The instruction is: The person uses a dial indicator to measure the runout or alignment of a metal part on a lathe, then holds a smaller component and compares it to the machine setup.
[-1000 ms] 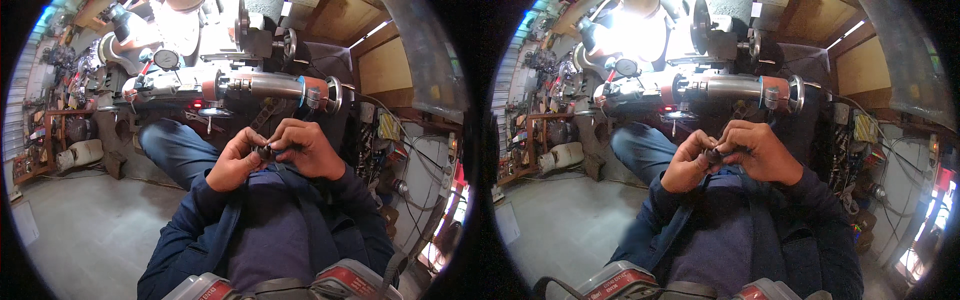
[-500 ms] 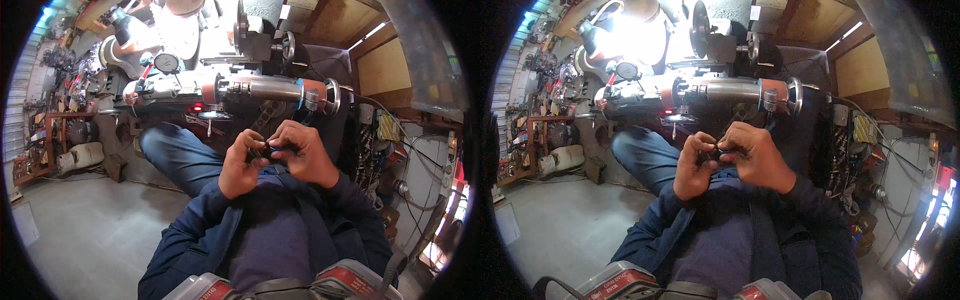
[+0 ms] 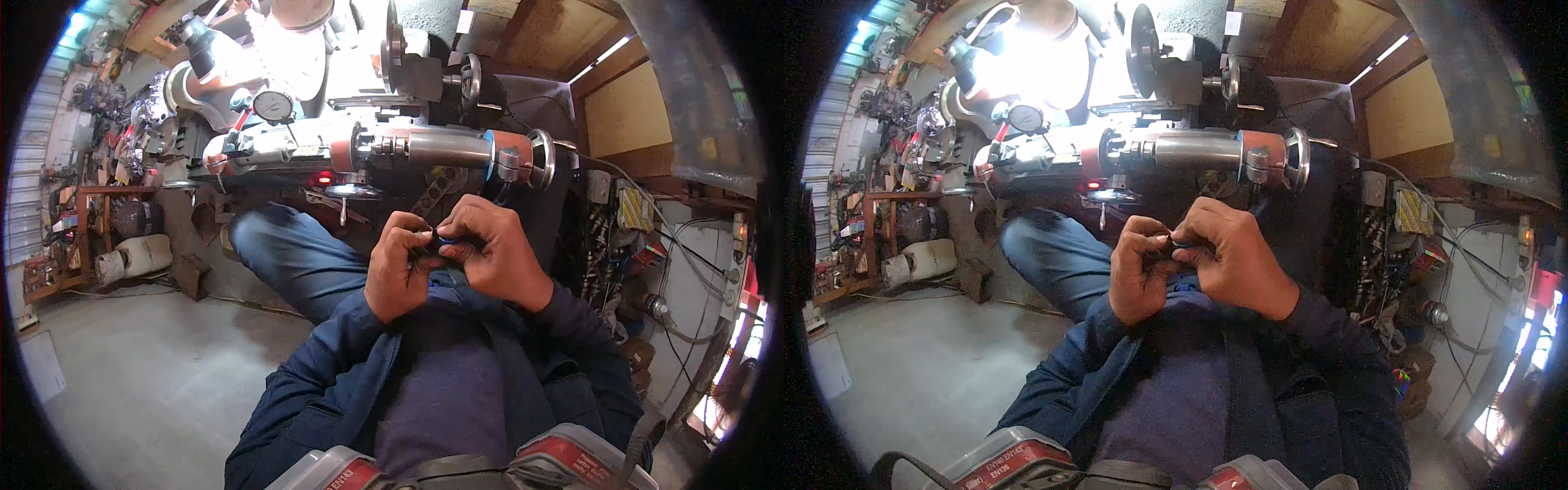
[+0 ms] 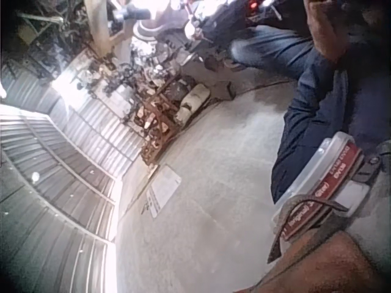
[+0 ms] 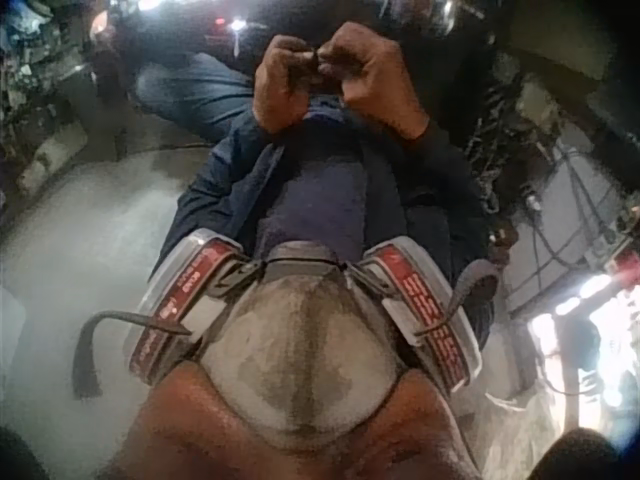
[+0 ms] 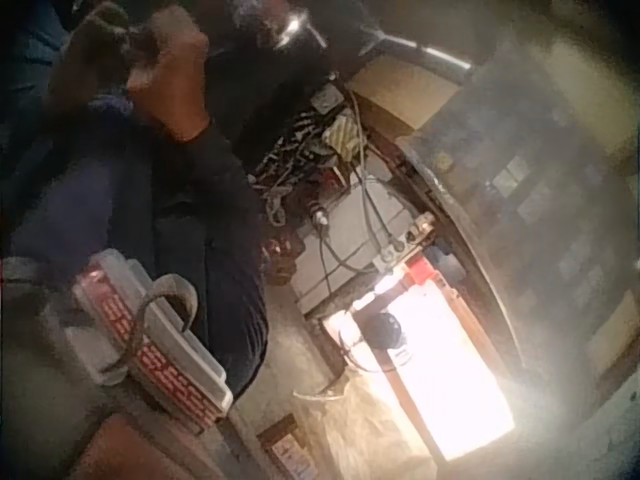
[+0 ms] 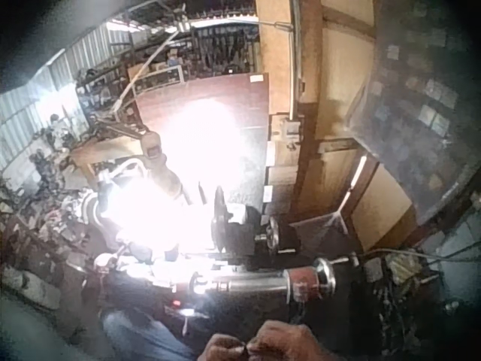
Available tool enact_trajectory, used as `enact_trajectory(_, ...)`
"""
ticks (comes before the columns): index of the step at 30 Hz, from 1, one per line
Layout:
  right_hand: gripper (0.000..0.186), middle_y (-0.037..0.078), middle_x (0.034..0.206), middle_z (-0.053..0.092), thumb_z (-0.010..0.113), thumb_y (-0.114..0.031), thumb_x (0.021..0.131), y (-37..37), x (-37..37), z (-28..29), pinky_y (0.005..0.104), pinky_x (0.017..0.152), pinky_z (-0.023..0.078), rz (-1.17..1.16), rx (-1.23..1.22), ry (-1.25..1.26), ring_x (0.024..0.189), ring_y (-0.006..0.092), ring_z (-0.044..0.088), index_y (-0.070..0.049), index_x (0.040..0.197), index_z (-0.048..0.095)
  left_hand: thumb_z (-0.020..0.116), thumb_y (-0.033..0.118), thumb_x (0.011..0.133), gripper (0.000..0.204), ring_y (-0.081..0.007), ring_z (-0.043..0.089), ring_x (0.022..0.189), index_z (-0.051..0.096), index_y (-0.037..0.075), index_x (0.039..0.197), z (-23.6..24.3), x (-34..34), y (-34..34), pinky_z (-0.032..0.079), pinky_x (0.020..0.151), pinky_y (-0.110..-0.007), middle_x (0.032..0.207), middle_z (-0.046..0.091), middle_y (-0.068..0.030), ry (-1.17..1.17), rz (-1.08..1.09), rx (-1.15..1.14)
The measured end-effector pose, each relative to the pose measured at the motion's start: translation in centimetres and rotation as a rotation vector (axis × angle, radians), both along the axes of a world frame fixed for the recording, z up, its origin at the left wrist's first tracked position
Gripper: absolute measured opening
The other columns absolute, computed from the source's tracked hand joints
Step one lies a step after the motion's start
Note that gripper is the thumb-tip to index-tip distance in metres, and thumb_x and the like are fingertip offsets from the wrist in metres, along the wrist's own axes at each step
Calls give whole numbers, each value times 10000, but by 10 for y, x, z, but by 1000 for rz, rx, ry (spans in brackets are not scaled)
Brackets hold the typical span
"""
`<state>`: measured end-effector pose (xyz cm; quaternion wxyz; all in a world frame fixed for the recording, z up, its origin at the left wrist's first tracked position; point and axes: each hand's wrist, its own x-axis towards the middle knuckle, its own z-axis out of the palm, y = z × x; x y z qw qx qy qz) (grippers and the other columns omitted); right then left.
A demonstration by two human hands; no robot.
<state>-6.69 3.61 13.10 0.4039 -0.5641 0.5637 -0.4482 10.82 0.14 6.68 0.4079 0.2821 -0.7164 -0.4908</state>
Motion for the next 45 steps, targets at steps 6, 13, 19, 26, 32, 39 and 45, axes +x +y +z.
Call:
enact_trajectory(6, 178, 119, 855, 608, 742, 34, 731, -19, -31, -9, 311, 671, 504, 347, -76, -45, 799, 222, 648, 36, 842, 603, 635, 195, 924, 271, -154, 499, 790, 464, 63, 1089, 2, 4, -1, 413, 705, -274, 980, 512, -83, 636, -382, 1135)
enact_trajectory(13, 190, 85, 985, 614, 673, -191, 900, -7, -41, -17, 319, 790, 488, 178, 57, -765, 918, 170, 606, -26, 960, 602, 507, 409, 972, 325, -113, 423, 704, 477, 134, 1143, 1, 3, 0, 351, 618, -253, 983, 502, -107, 915, -646, 1327)
enact_trajectory(19, 139, 54, 915, 611, 636, -152, 920, 2, -37, -16, 284, 789, 464, -23, 181, -397, 869, 153, 579, -29, 983, 644, 488, 414, 979, 343, -99, 420, 697, 477, 130, 1170, -1, 4, 0, 359, 612, -243, 960, 491, -92, 999, -678, 1401)
enact_trajectory(26, 256, 73, 828, 599, 669, -111, 880, 4, -13, -17, 286, 653, 464, 123, -66, -82, 755, 162, 581, -27, 1122, 683, 436, 459, 990, 360, -98, 443, 669, 469, 141, 1156, -1, 3, 0, 374, 606, -240, 970, 533, -89, 920, -617, 1495)
enact_trajectory(32, 129, 71, 813, 582, 732, -80, 812, 25, -13, -30, 305, 619, 471, 56, -145, -119, 723, 182, 596, -17, 920, 700, 370, 512, 999, 310, -87, 402, 483, 438, 210, 1009, -1, 7, 8, 325, 461, -213, 827, 536, -62, 689, -471, 1683)
enact_trajectory(39, 145, 120, 874, 557, 700, -72, 808, 68, -40, -38, 359, 721, 469, -22, -134, 3, 785, 290, 580, -16, 913, 617, 376, 504, 1003, 406, -97, 418, 515, 472, 143, 1163, -1, -27, 18, 339, 479, -259, 864, 524, -70, 438, -517, 1723)
enact_trajectory(45, 187, 178, 1012, 637, 562, -101, 876, 103, -131, -78, 390, 822, 491, -673, 143, 617, 941, 337, 629, -20, 1024, 642, 419, 361, 1021, 343, -198, 521, 785, 447, 94, 1233, 1, -12, -11, 415, 684, -292, 1002, 539, -119, 468, -287, 1106)
